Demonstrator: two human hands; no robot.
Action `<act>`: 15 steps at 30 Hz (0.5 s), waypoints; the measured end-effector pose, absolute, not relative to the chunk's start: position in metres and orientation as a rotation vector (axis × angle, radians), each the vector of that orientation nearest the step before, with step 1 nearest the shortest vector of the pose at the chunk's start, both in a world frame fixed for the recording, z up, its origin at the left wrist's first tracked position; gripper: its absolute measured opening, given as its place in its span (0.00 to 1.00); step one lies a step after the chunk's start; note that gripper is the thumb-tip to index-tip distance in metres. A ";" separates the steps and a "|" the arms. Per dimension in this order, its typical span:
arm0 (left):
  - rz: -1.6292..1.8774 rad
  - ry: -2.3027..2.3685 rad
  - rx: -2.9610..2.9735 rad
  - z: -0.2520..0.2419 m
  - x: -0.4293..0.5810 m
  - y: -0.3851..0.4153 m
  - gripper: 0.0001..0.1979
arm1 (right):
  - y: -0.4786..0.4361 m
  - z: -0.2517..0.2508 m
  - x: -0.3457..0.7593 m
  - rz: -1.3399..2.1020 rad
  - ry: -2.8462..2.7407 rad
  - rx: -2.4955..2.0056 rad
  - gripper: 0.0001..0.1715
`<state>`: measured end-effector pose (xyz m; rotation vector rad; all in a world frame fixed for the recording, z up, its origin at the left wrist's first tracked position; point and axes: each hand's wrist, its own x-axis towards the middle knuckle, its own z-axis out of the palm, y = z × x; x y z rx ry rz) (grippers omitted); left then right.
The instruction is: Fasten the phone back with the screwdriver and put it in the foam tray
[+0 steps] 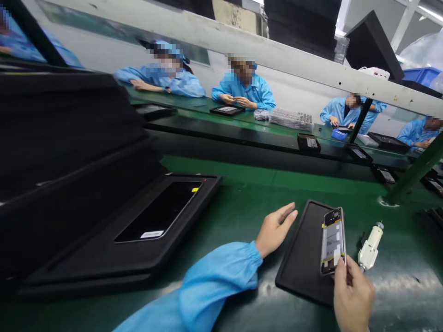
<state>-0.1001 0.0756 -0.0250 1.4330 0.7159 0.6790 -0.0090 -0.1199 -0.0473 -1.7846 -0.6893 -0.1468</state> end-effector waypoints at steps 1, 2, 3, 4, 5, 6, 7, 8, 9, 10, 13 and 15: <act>0.703 0.746 1.516 -0.028 -0.108 0.079 0.40 | -0.116 -0.044 -0.012 -0.394 -0.833 -1.879 0.22; 0.686 0.781 1.634 -0.032 -0.116 0.081 0.37 | -0.111 -0.041 -0.016 -0.589 -0.969 -1.958 0.22; 0.635 0.820 1.785 -0.035 -0.123 0.081 0.34 | -0.105 -0.038 -0.022 -0.716 -1.081 -2.024 0.23; 0.560 0.860 1.955 -0.037 -0.130 0.079 0.32 | -0.099 -0.036 -0.028 -0.765 -1.170 -2.079 0.25; 0.476 0.895 2.120 -0.039 -0.135 0.076 0.30 | -0.094 -0.035 -0.035 -0.755 -1.235 -2.116 0.27; 0.397 0.918 2.255 -0.041 -0.140 0.072 0.29 | -0.092 -0.036 -0.040 -0.704 -1.280 -2.134 0.28; 0.338 0.926 2.330 -0.042 -0.144 0.066 0.29 | -0.093 -0.037 -0.043 -0.628 -1.300 -2.137 0.28; 0.309 0.918 2.341 -0.043 -0.147 0.061 0.29 | -0.096 -0.039 -0.044 -0.551 -1.282 -2.136 0.27; 0.296 0.894 2.326 -0.043 -0.149 0.055 0.28 | -0.102 -0.042 -0.042 -0.490 -1.222 -2.140 0.26; 0.293 0.857 2.302 -0.044 -0.150 0.049 0.28 | -0.109 -0.044 -0.038 -0.445 -1.131 -2.156 0.26; 0.382 0.742 2.188 -0.049 -0.149 0.033 0.28 | -0.133 -0.051 -0.021 -0.312 -0.877 -2.218 0.34; 0.501 0.727 2.034 -0.053 -0.147 0.025 0.26 | -0.142 -0.056 -0.017 -0.142 -0.800 -2.206 0.39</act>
